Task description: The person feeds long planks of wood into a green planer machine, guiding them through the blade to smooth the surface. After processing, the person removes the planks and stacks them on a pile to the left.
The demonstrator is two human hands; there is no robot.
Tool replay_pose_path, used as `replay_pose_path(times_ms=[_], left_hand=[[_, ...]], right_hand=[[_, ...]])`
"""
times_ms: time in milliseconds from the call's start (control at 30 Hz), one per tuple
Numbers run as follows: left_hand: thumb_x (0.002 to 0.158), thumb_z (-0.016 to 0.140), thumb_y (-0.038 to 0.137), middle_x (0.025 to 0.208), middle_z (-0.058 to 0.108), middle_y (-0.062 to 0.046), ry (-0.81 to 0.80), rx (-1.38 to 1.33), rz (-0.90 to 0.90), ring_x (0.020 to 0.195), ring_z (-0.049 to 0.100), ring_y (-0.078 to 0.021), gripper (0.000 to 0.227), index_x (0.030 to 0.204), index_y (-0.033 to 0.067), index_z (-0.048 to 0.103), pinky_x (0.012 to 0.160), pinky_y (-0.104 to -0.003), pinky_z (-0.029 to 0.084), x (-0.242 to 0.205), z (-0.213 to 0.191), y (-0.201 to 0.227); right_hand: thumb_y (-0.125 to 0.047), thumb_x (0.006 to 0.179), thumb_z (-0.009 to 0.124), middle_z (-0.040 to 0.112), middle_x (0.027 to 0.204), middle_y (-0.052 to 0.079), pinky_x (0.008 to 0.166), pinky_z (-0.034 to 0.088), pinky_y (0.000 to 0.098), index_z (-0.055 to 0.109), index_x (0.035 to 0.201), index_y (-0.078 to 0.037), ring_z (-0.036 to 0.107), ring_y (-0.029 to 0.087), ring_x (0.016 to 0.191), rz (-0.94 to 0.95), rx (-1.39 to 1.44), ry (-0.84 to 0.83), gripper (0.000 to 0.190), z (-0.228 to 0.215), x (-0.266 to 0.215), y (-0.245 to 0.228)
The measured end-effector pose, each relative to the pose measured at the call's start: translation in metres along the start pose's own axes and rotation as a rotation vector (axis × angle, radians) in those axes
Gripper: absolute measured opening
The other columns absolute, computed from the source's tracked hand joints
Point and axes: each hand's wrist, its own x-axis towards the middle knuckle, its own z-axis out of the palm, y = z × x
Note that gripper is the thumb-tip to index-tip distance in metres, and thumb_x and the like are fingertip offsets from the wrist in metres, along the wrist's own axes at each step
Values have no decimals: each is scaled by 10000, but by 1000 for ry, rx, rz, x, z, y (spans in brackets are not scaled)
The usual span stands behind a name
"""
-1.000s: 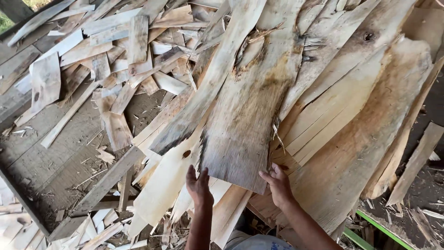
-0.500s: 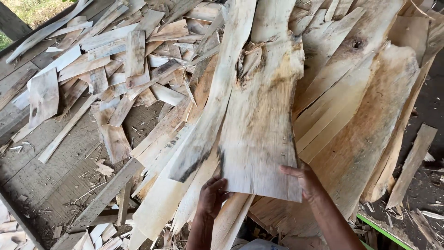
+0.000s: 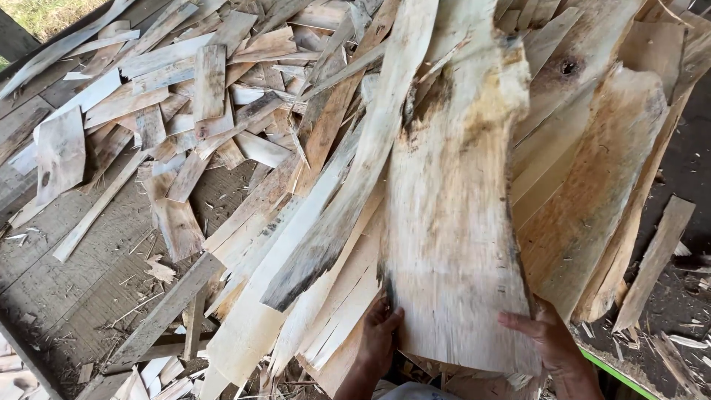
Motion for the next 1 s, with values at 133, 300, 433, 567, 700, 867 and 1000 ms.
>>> replay_pose_path(times_ms=[133,300,433,567,700,867,1000], left_hand=[[945,693,272,1140,757,-213,-213,1301,-40,992,722,-347,534,1422,93,533,826,-435,574,-59,44,83],[991,691,409,1251,717,-201,-274,1484,315,1068,729,-355,477,1348,102,611,908,-454,591,-69,64,111],[816,784,460,1420,573,-297,309,1747,823,1272,578,-501,805,1429,45,468,1026,-618,437,33,27,116],[810,798,452,1378,593,-279,302,1613,539,1224,589,-476,845,1459,39,449,1002,-565,474,80,15,124],[816,804,406,1026,753,-158,207,1188,154,923,712,-297,592,1259,49,641,814,-439,560,110,6,122],[863,807,274,809,744,-74,-34,713,82,698,646,-183,356,1010,-47,760,615,-359,521,175,-65,91],[854,791,213,788,721,-55,19,771,105,693,632,-166,279,986,-30,754,616,-332,504,149,-82,122]], right_hand=[[-230,611,864,659,1406,169,1156,334,494,524,1513,-56,554,347,1324,118,43,99,980,-40,-13,49],[-285,648,860,400,1615,144,1219,189,519,301,1613,-108,320,316,1502,293,34,265,1129,-61,-11,106],[-381,661,859,302,1678,225,1251,162,567,246,1647,-57,238,365,1562,438,3,297,1206,-80,-11,142],[-410,635,860,331,1666,228,1253,168,536,262,1634,-32,261,352,1558,371,8,259,1223,-85,-21,135],[-369,675,813,337,1653,205,1242,171,513,239,1644,-91,283,339,1538,361,0,299,1160,-85,-38,119],[-383,749,751,394,1628,206,1243,213,484,285,1635,-101,351,339,1511,286,-16,328,1040,-97,-48,106],[-332,784,732,375,1635,181,1242,169,509,287,1650,-111,315,319,1509,347,-52,396,999,-141,-58,116]])
